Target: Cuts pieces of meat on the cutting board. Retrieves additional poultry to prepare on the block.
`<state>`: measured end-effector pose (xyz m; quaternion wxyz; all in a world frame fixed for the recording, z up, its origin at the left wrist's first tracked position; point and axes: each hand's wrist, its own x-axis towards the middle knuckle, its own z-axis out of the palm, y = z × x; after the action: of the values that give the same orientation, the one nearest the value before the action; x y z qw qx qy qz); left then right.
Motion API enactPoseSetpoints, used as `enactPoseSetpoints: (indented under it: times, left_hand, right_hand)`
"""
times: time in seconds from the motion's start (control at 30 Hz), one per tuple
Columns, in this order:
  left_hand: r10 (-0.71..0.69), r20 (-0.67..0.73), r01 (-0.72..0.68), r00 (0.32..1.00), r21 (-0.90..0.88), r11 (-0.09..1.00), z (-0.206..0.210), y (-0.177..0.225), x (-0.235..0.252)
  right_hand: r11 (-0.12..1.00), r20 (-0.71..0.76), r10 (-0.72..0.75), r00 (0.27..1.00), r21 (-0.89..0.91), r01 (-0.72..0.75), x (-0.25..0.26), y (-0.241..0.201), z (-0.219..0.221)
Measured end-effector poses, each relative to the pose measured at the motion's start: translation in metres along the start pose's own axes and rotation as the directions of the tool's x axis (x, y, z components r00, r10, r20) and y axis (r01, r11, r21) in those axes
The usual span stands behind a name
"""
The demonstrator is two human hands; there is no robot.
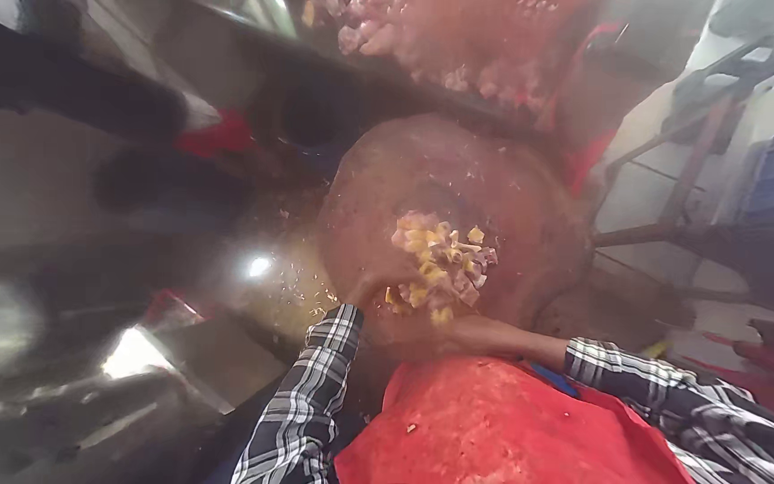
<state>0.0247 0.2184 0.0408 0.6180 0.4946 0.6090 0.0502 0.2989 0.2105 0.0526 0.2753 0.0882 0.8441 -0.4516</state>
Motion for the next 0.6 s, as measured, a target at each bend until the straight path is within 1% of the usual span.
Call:
enactPoseSetpoints:
  times: [0.03,0.1,0.13,0.17,0.23,0.3,0.37,0.4,0.43,0.5,0.53,0.57,0.6]
  left_hand:
    - [0.010,-0.009,-0.011,1.000,-0.090,0.996,0.007,0.004,-0.003]
    - [0.030,-0.112,-0.055,0.993,-0.221,0.974,0.017,0.023,-0.022]
    - [0.041,-0.179,-0.076,0.983,-0.192,0.978,0.020,0.034,-0.039]
    - [0.049,-0.244,-0.078,0.968,-0.110,0.991,0.022,0.044,-0.059]
    - [0.066,-0.347,-0.037,0.935,0.091,0.995,0.026,0.053,-0.104]
    - [0.115,-0.453,-0.022,0.884,0.206,0.978,0.041,0.038,-0.140]
    - [0.139,-0.576,0.022,0.805,0.263,0.964,0.069,0.011,-0.154]
    - [0.130,-0.628,0.063,0.767,0.276,0.959,0.085,-0.006,-0.151]
    - [0.103,-0.672,0.109,0.733,0.265,0.958,0.103,-0.025,-0.141]
    - [0.000,-0.731,0.188,0.682,0.175,0.967,0.138,-0.058,-0.116]
    - [-0.055,-0.747,0.202,0.662,0.107,0.974,0.151,-0.069,-0.105]
    - [-0.086,-0.771,0.188,0.631,0.044,0.981,0.163,-0.075,-0.097]
    - [-0.101,-0.797,0.162,0.595,-0.005,0.987,0.173,-0.078,-0.093]
  right_hand:
    - [0.998,0.024,0.008,1.000,0.069,-0.010,0.002,0.000,0.005]
    - [0.988,-0.006,0.020,1.000,0.156,-0.019,0.001,0.001,0.011]
    - [0.981,-0.048,0.059,0.997,0.188,-0.049,-0.003,0.001,0.015]
    - [0.967,-0.086,0.135,0.987,0.228,-0.113,-0.009,0.001,0.016]
    - [0.914,-0.168,0.314,0.934,0.318,-0.251,-0.023,0.003,0.013]
    - [0.832,-0.244,0.443,0.863,0.472,-0.293,-0.031,0.014,0.013]
    - [0.749,-0.277,0.512,0.813,0.608,-0.264,-0.030,0.024,0.012]
    - [0.747,-0.307,0.515,0.800,0.618,-0.244,-0.029,0.024,0.008]
    - [0.769,-0.343,0.501,0.795,0.598,-0.226,-0.030,0.017,0.001]
    - [0.833,-0.428,0.414,0.804,0.534,-0.145,-0.037,-0.010,-0.019]
    - [0.863,-0.482,0.334,0.810,0.502,-0.057,-0.043,-0.030,-0.034]
    - [0.884,-0.543,0.225,0.809,0.463,0.065,-0.051,-0.052,-0.048]
    - [0.881,-0.594,0.113,0.796,0.430,0.196,-0.060,-0.076,-0.061]
